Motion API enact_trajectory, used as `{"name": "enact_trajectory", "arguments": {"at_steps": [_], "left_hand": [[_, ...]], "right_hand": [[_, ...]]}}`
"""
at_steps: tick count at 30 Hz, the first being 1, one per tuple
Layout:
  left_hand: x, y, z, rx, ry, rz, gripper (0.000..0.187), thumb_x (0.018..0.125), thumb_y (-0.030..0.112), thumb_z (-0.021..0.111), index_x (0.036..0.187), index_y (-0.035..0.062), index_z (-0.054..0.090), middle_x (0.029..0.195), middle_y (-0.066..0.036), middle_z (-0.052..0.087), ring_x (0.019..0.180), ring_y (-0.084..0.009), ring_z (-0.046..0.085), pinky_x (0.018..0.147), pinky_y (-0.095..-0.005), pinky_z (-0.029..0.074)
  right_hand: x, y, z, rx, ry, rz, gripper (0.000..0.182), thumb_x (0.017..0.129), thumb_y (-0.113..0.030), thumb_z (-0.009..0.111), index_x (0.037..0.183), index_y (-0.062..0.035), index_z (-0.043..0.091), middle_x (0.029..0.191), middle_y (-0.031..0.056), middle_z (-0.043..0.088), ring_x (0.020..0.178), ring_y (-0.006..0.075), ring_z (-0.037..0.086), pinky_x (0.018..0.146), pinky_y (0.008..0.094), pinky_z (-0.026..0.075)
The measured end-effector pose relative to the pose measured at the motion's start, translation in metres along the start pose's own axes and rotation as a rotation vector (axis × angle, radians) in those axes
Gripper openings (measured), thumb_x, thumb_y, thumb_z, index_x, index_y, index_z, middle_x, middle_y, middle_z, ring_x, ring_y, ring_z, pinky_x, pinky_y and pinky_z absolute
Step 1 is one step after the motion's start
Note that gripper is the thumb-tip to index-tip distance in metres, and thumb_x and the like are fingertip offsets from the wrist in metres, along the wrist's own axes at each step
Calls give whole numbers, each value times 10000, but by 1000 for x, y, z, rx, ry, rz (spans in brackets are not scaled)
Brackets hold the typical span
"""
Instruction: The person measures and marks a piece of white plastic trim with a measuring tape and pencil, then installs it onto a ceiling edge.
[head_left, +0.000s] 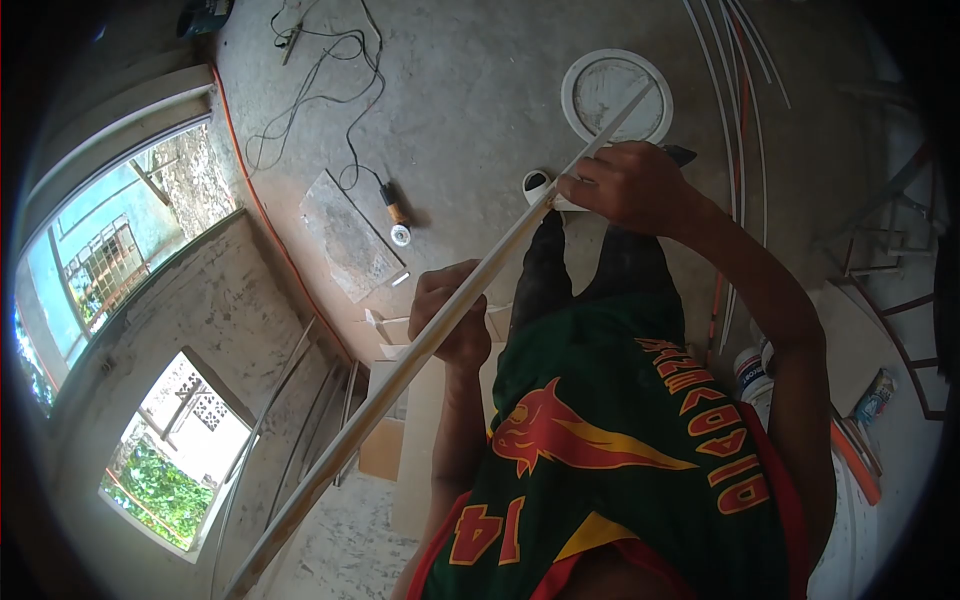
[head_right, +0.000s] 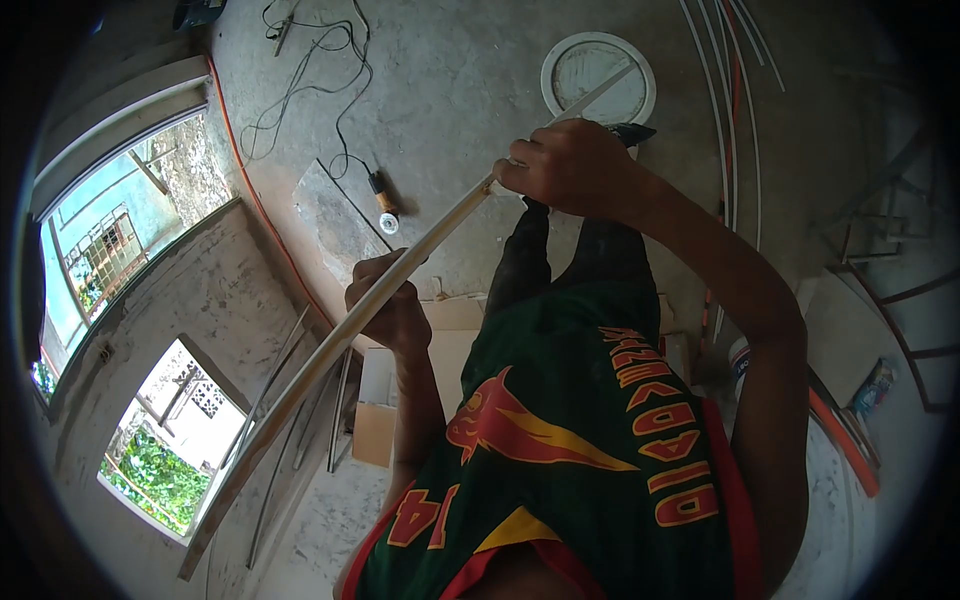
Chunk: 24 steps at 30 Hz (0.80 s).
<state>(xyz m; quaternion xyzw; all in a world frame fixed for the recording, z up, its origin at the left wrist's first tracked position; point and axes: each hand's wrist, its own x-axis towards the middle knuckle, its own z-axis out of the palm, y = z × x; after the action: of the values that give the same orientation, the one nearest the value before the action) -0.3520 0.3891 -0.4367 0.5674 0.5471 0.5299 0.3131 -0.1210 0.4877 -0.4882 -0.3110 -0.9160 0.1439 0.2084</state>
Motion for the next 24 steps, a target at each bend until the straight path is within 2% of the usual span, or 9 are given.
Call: {"name": "enact_trajectory", "arguments": {"at_steps": [12, 15, 18, 21, 24], "left_hand": [[2, 0, 2, 27, -32, 1, 129, 799, 20, 620, 832, 5, 496, 836, -188, 613, 746, -248, 635, 669, -314, 528], [-3, -3, 1, 99, -55, -29, 314, 849, 290, 618, 923, 22, 473, 835, -170, 590, 732, -233, 619, 650, -328, 520], [-4, -2, 3, 96, -64, -45, 309, 852, 286, 614, 919, 21, 469, 834, -173, 590, 730, -235, 620, 651, -331, 521], [-1, -1, 6, -3, -45, -10, 129, 794, 10, 621, 822, 9, 495, 828, -182, 604, 748, -260, 638, 676, -327, 530], [-6, -4, 9, -36, -11, -35, 134, 794, 8, 621, 823, 9, 490, 824, -177, 600, 758, -268, 639, 687, -336, 530]], "right_hand": [[-4, 8, 4, 16, -27, -8, 140, 724, -153, 594, 853, -100, 606, 622, 24, 514, 572, 161, 590, 505, 298, 484], [-6, 10, 4, 25, -27, -6, 142, 723, -152, 593, 854, -97, 604, 625, 26, 516, 577, 164, 592, 510, 301, 487], [-8, 12, 4, 27, -27, -1, 142, 722, -151, 593, 852, -96, 604, 626, 28, 517, 576, 165, 592, 510, 303, 488], [-11, 15, 7, 18, -36, 3, 140, 721, -150, 594, 849, -96, 606, 627, 29, 518, 574, 164, 591, 509, 304, 487], [-14, 19, 12, 19, -40, 7, 136, 722, -151, 596, 847, -100, 610, 627, 28, 519, 571, 164, 589, 508, 305, 486]]}}
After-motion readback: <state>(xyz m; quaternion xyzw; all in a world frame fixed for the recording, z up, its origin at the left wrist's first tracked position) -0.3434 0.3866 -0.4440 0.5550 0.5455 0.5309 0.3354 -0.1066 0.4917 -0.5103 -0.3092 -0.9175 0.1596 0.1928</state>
